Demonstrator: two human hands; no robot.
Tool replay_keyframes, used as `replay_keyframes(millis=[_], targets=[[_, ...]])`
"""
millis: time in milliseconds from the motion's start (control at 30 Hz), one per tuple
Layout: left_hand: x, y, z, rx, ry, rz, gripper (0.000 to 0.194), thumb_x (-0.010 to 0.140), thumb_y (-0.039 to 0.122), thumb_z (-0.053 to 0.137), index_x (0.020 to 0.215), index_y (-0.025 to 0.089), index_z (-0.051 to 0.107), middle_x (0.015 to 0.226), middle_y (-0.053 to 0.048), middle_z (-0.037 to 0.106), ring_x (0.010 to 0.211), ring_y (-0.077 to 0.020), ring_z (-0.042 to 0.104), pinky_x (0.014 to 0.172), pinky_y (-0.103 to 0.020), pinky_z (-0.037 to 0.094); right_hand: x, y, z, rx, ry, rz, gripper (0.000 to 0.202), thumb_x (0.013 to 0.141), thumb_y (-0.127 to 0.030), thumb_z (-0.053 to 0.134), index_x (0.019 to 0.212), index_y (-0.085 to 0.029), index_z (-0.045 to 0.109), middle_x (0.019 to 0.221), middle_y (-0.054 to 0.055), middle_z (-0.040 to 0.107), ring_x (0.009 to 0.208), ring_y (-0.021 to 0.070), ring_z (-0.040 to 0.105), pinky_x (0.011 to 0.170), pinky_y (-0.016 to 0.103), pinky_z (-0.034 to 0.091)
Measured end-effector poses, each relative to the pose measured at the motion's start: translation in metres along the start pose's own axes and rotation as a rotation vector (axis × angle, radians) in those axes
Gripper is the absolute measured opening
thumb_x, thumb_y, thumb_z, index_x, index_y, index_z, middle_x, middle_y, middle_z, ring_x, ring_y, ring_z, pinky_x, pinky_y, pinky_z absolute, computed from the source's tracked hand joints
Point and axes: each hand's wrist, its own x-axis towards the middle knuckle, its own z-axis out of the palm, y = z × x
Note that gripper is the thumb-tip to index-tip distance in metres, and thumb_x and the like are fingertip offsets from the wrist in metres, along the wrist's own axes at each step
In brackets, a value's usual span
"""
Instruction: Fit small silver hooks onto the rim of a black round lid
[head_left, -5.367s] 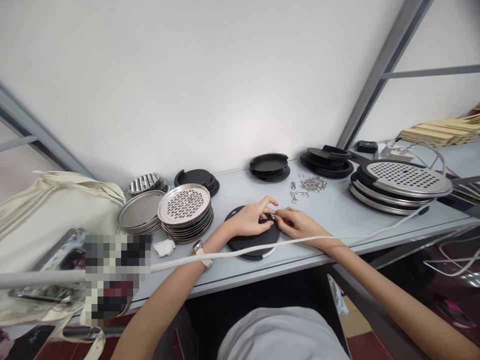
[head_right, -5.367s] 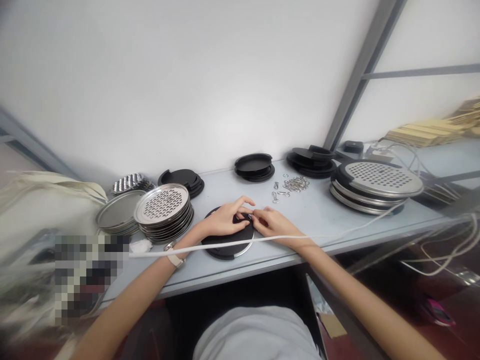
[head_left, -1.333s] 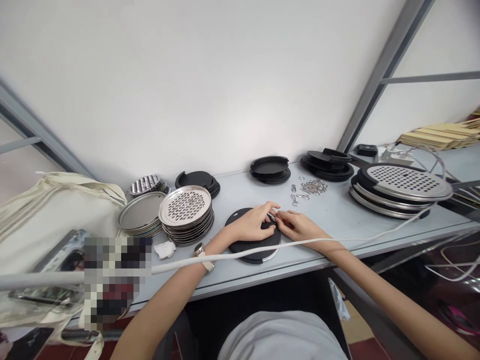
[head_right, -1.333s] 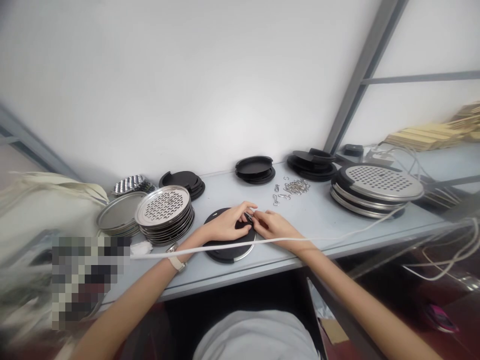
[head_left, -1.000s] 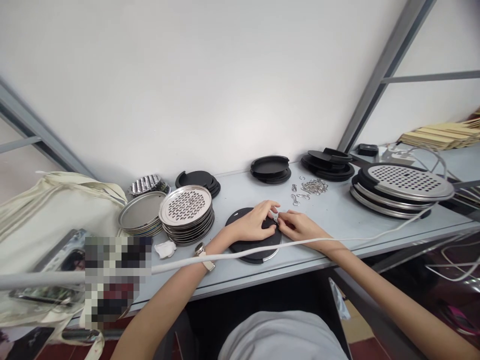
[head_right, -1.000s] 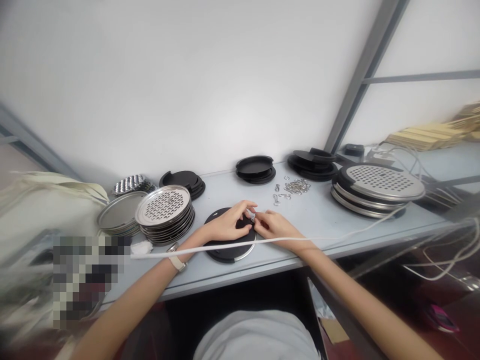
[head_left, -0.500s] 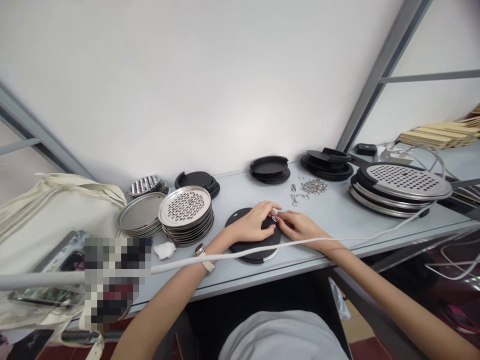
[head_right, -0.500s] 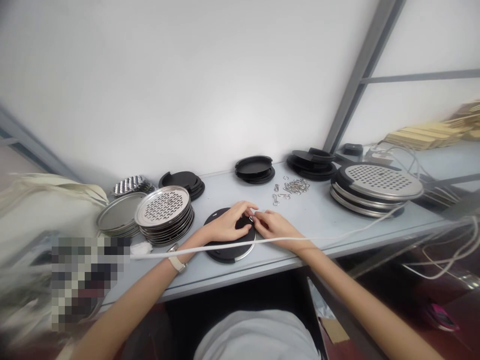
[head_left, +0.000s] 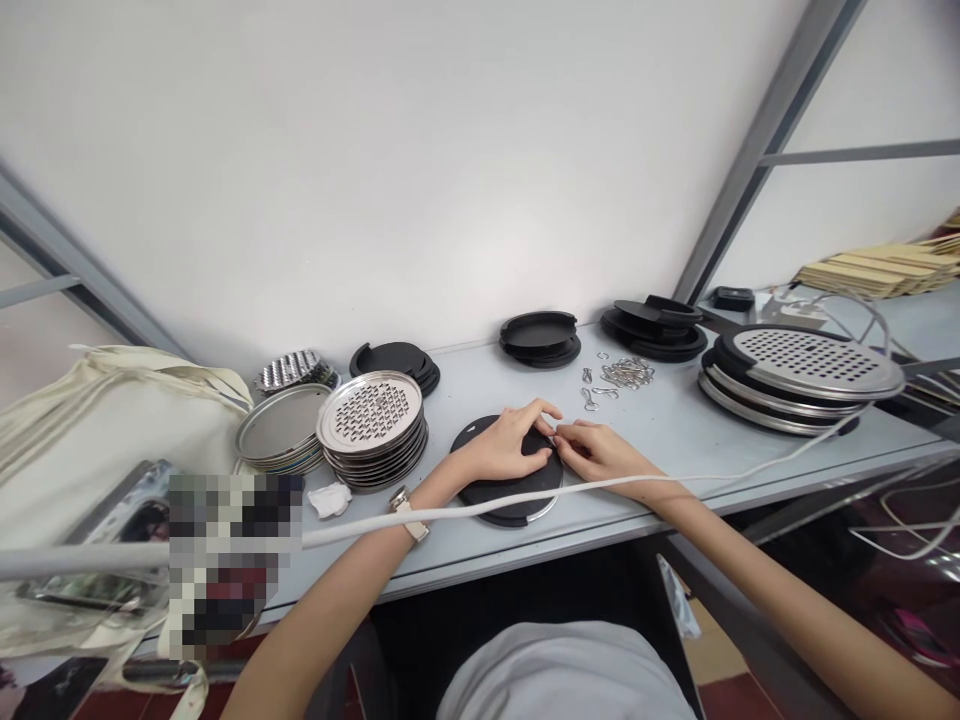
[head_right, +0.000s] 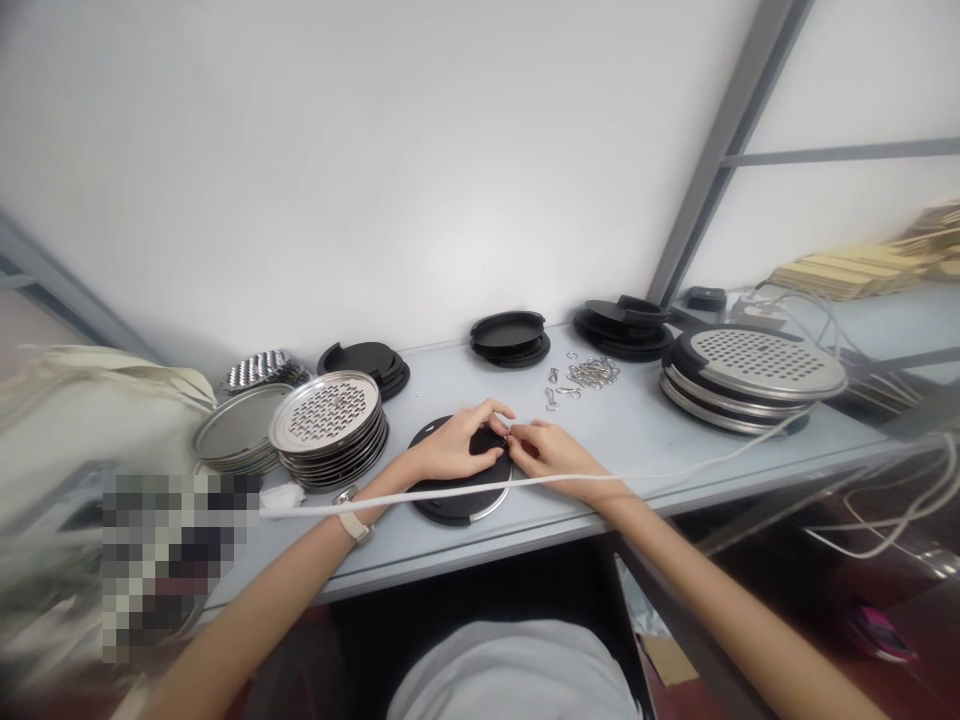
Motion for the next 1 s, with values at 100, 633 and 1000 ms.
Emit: replay_keyframes(millis=[100, 633, 1000], targets=[[0.0003, -0.0007, 0.0005, -0.040, 0.006, -0.006, 0.045, 0.076, 0.012, 0.054, 0.117, 0.021, 0.040, 0.104, -0.004, 0.062, 0.102, -0.0157, 0.057, 0.097, -0.033, 0.038, 0.0000, -0.0007, -0.0003, 0.010, 0.007, 0.019, 0.029, 0.089, -0.029, 0.038, 0.062, -0.020, 0.043, 0.056, -0.002, 0.047, 0.053, 0.0123, 0.045, 0.054, 0.024, 0.033], [0.0013, -0.0058, 0.0000, -0.269, 0.012, -0.059, 0.042, 0.075, 0.007, 0.051, 0.113, 0.020, 0.038, 0.091, -0.003, 0.065, 0.092, -0.0140, 0.060, 0.092, -0.033, 0.042, -0.0011, 0.0035, 0.0024, 0.051, 0.001, 0.064, 0.024, 0.081, -0.028, 0.045, 0.060, -0.020, 0.036, 0.057, -0.004, 0.042, 0.053, 0.0104, 0.039, 0.051, 0.022, 0.031], [0.0006, 0.0026, -0.0061, 0.401, 0.111, -0.032, 0.016, 0.079, 0.026, 0.056, 0.089, 0.019, 0.047, 0.093, -0.005, 0.050, 0.093, -0.0215, 0.047, 0.086, -0.037, 0.038, -0.0001, -0.0010, 0.0003, 0.070, 0.010, 0.061, 0.025, 0.086, -0.030, 0.040, 0.063, -0.020, 0.038, 0.055, -0.005, 0.038, 0.051, 0.0099, 0.035, 0.050, 0.022, 0.029]])
